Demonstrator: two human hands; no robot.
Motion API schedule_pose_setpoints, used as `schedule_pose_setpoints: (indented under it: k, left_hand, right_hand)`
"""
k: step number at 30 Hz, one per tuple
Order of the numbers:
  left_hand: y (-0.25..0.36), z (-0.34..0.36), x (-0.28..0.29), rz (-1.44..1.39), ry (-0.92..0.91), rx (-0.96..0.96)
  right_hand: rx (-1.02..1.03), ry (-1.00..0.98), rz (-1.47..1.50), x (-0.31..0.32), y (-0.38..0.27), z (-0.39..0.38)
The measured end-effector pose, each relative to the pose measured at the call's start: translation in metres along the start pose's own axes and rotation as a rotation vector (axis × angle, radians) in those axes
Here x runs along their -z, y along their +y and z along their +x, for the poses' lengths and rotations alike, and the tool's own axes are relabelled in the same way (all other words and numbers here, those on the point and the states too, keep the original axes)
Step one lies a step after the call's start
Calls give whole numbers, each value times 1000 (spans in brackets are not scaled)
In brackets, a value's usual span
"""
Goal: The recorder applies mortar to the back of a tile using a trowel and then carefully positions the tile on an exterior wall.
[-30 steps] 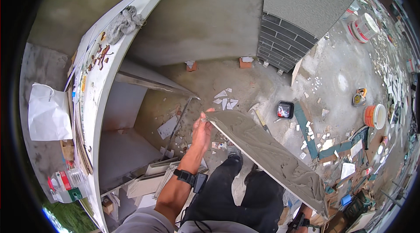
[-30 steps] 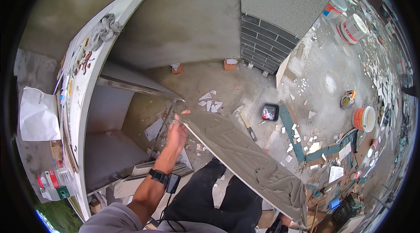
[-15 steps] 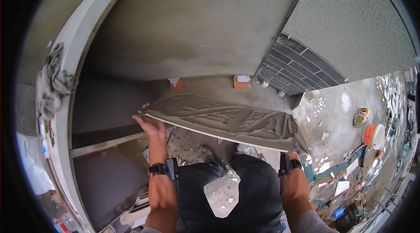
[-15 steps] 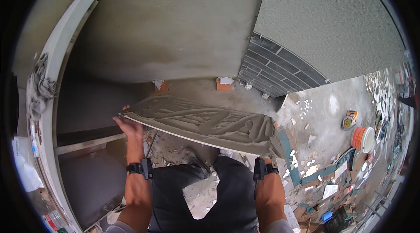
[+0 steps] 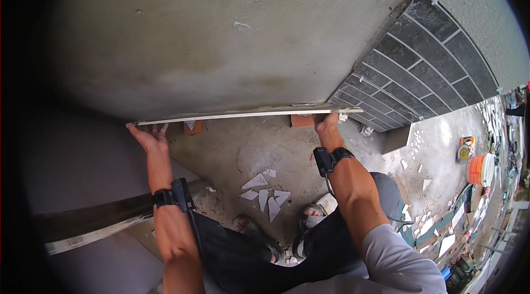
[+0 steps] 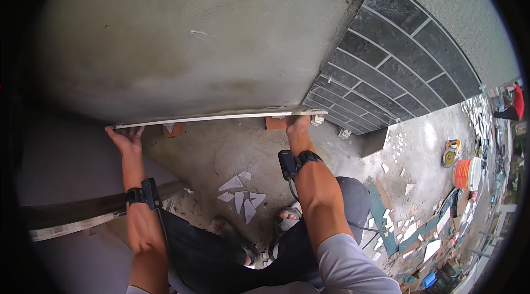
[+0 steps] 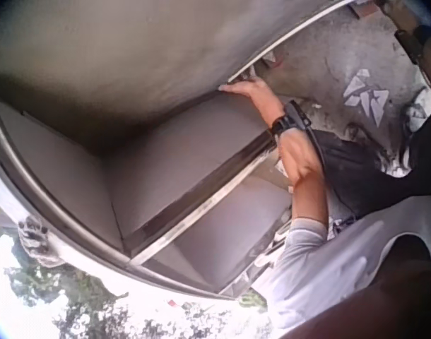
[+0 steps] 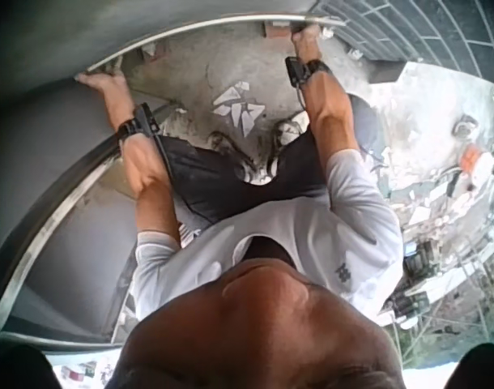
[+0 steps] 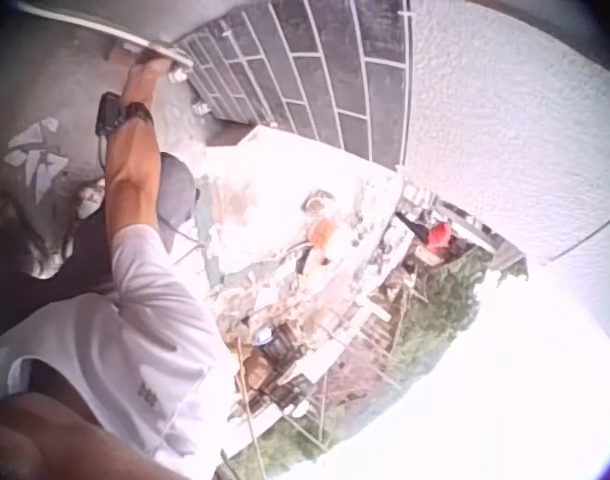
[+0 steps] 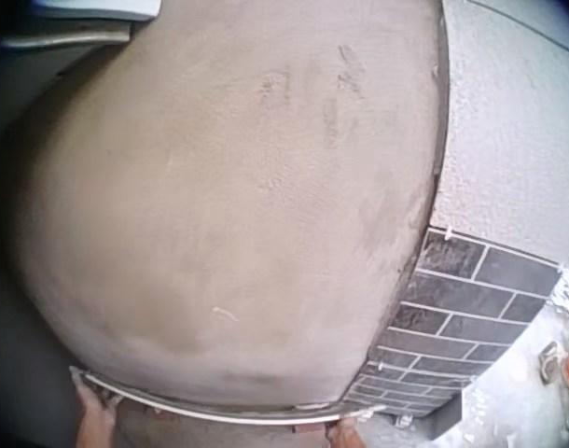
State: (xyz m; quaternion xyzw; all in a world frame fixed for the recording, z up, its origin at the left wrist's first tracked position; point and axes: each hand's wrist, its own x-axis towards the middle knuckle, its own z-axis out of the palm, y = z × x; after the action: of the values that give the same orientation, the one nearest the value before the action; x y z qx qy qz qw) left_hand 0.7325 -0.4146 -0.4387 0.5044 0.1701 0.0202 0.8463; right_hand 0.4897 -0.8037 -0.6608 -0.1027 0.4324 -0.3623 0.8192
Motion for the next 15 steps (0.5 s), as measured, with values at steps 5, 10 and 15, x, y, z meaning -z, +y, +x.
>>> schedule_pose_setpoints:
  k: [5,10,15]
  left_hand:
    - [-8,17,-13,26,-36,5]
    - [-15,28,-19,12,-77,14]
    - [-21,42,-14,37,-135,37]
  right_hand:
    - [-17,-85,-15,-4,11,31]
    - [17,-24,-20,-5,11,52]
    - [3,22,-113,-5,11,57]
